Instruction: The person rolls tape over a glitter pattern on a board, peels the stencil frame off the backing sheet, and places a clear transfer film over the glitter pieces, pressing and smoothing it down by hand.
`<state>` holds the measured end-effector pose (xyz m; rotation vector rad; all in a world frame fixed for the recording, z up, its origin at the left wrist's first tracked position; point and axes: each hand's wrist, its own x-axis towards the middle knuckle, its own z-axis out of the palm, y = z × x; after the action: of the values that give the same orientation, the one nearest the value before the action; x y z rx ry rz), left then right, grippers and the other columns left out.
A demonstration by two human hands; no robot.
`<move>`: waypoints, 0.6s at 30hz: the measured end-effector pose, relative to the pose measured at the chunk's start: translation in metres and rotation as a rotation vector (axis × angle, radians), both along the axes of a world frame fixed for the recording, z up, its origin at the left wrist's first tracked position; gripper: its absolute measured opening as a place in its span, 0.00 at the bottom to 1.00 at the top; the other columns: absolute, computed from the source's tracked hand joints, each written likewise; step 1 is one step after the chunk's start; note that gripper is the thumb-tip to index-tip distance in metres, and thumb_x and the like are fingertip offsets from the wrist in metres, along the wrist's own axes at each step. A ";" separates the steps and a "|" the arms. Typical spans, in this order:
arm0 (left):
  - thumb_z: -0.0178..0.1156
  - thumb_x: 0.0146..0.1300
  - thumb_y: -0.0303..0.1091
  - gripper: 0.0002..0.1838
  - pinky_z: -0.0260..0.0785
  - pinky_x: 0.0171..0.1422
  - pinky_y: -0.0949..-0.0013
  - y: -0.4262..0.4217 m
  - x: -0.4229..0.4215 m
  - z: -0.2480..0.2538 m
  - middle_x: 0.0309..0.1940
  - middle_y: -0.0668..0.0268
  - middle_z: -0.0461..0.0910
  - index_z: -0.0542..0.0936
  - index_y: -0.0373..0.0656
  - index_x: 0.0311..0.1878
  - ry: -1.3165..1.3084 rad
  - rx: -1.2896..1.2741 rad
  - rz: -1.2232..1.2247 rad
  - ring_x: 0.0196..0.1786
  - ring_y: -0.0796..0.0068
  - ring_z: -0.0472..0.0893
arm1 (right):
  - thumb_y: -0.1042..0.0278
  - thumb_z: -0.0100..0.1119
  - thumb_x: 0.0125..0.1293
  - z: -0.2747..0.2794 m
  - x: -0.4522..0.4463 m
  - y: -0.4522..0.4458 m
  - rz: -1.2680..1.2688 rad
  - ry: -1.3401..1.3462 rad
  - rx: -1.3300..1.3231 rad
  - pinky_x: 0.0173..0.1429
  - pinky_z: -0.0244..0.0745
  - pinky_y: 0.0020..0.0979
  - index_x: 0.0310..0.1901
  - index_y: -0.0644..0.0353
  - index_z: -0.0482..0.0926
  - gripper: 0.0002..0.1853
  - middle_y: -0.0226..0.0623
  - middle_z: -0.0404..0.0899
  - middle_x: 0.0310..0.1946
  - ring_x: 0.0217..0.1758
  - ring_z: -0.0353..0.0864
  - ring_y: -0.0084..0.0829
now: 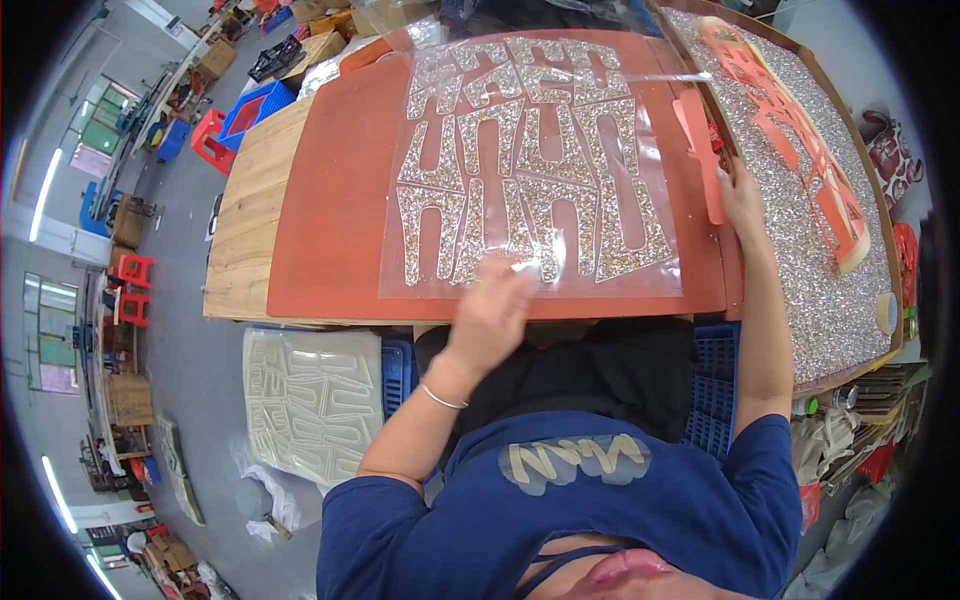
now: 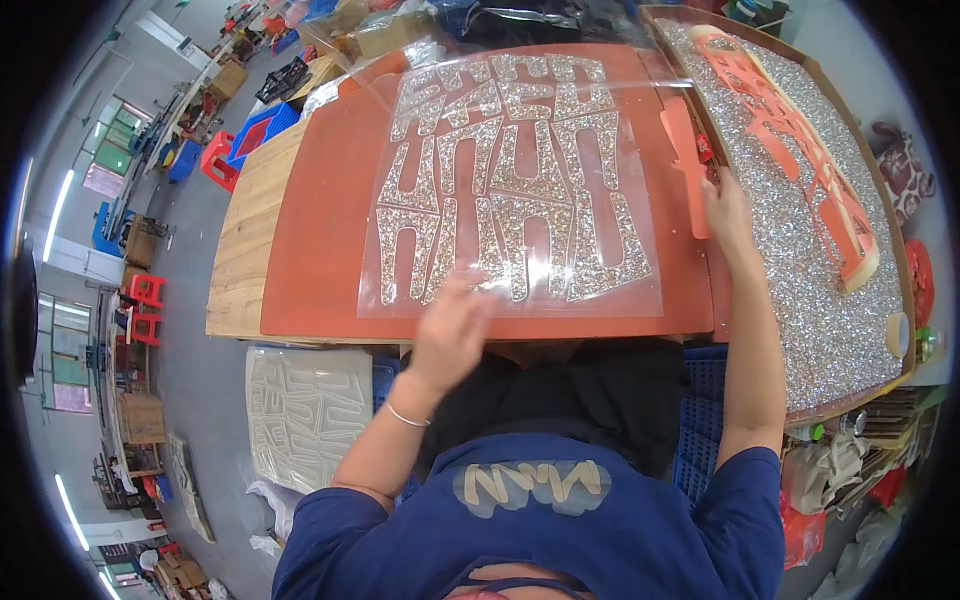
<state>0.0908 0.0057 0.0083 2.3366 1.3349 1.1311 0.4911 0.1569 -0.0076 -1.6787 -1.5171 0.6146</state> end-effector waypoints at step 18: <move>0.52 0.70 0.29 0.13 0.79 0.46 0.58 0.129 -0.087 0.068 0.36 0.58 0.80 0.73 0.34 0.54 -1.218 -0.524 -0.061 0.40 0.68 0.81 | 0.65 0.61 0.67 0.056 -0.062 0.003 0.059 0.778 0.111 0.44 0.79 0.26 0.45 0.67 0.80 0.13 0.33 0.83 0.34 0.35 0.82 0.23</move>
<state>0.0043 0.1349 0.0759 0.9350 0.8679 1.5147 0.4290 0.1601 0.0484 -1.1058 -1.0041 1.0430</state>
